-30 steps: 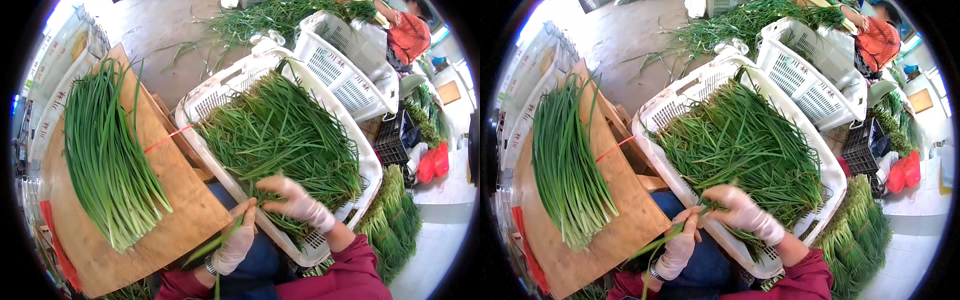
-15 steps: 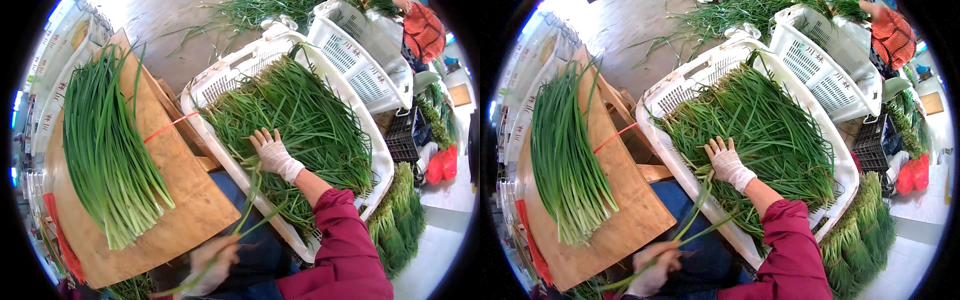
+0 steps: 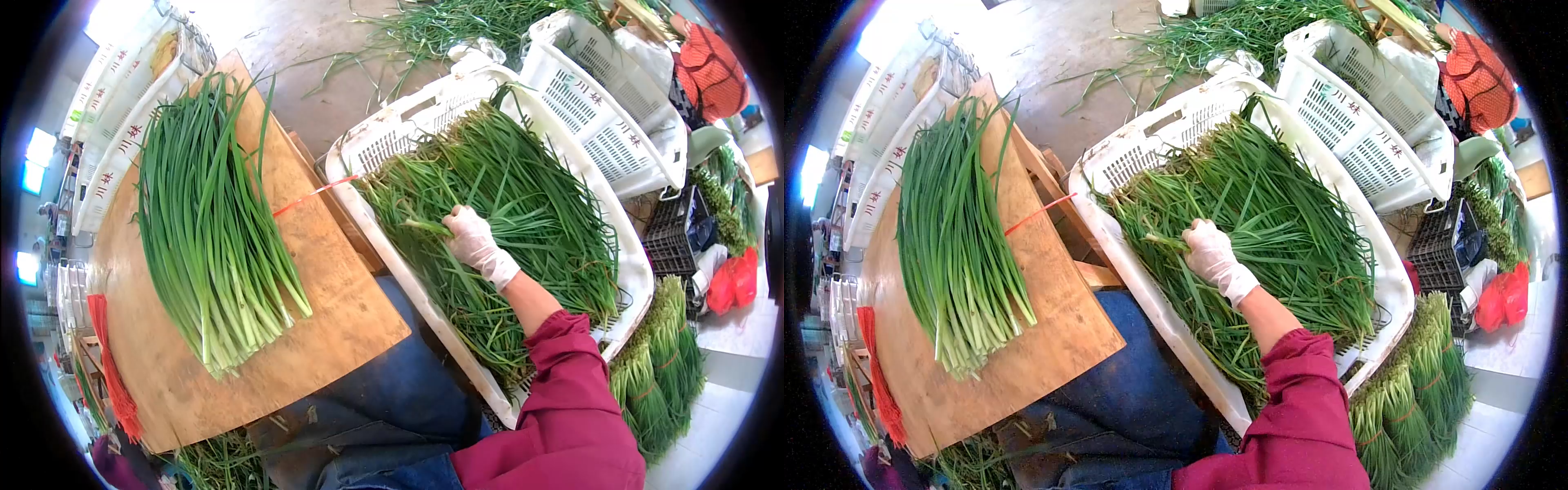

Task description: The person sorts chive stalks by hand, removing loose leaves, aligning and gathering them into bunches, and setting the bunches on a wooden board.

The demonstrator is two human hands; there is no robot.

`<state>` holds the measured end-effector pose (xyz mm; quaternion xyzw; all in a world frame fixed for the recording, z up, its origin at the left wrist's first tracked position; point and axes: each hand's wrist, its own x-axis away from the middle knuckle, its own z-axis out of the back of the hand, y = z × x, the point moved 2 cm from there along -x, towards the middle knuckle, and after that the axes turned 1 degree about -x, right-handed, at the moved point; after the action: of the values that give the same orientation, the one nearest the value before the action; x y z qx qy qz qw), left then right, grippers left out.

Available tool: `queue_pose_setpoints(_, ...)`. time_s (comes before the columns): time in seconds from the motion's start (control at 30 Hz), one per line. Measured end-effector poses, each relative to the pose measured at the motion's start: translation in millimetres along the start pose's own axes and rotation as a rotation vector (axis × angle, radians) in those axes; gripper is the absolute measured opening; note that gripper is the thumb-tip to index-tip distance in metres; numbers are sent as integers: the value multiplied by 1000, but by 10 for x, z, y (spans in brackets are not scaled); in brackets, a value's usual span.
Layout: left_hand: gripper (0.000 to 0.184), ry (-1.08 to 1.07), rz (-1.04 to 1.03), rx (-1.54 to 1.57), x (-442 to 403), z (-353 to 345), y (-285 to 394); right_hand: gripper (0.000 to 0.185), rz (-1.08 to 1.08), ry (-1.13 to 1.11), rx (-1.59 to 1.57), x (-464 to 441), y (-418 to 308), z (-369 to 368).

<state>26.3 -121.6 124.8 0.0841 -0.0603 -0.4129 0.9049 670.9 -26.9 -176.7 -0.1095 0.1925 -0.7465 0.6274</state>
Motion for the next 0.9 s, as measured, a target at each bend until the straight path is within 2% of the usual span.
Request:
queue_pose_setpoints(0.07,15,-47,41,-300,-75,-31,-300,21,-29,39,-92,-15,28,91)
queue_pose_setpoints(0.17,15,-178,-75,-386,247,-186,-174,28,-23,83,-214,29,-11,356)
queue_pose_setpoints(0.27,15,-496,-364,-86,843,-488,568,29,64,193,-267,167,-152,643)
queue_pose_setpoints(0.3,15,-598,-396,-18,1200,-528,1187,29,152,265,-244,244,-185,720)
queue_pose_setpoints(0.33,16,-585,-734,69,1382,-629,1489,28,181,243,-211,325,-211,795)
queue_pose_setpoints(0.37,19,-541,-1096,79,1544,-688,1857,27,209,220,-178,414,-245,874)
queue_pose_setpoints(0.4,20,-496,-1249,166,1707,-744,2196,26,225,194,-171,494,-302,942)
queue_pose_setpoints(0.43,26,-235,-1504,201,1772,-987,2379,26,240,169,-164,576,-352,985)
queue_pose_setpoints(0.47,35,-226,-1549,141,1947,-1041,2754,30,274,132,-141,661,-360,972)
queue_pose_setpoints(0.5,41,-191,-1690,168,2063,-1145,3060,27,294,98,-113,728,-443,1026)
queue_pose_setpoints(0.53,41,-66,-1820,136,2207,-1216,3306,28,327,111,-105,795,-516,1066)
queue_pose_setpoints(0.67,42,317,-2150,-23,2497,-1639,3650,37,395,63,-113,937,-760,1250)
queue_pose_setpoints(0.77,41,-117,-2072,-152,2363,-1529,3386,39,368,36,-123,975,-877,1438)
queue_pose_setpoints(0.83,40,-79,-1894,-122,2091,-1269,2963,39,337,39,-146,963,-893,1489)
queue_pose_setpoints(0.87,41,-96,-1801,-252,1934,-1045,2767,39,316,57,-166,949,-880,1509)
queue_pose_setpoints(0.9,43,-13,-1697,-213,1707,-895,2436,39,294,75,-186,930,-867,1533)
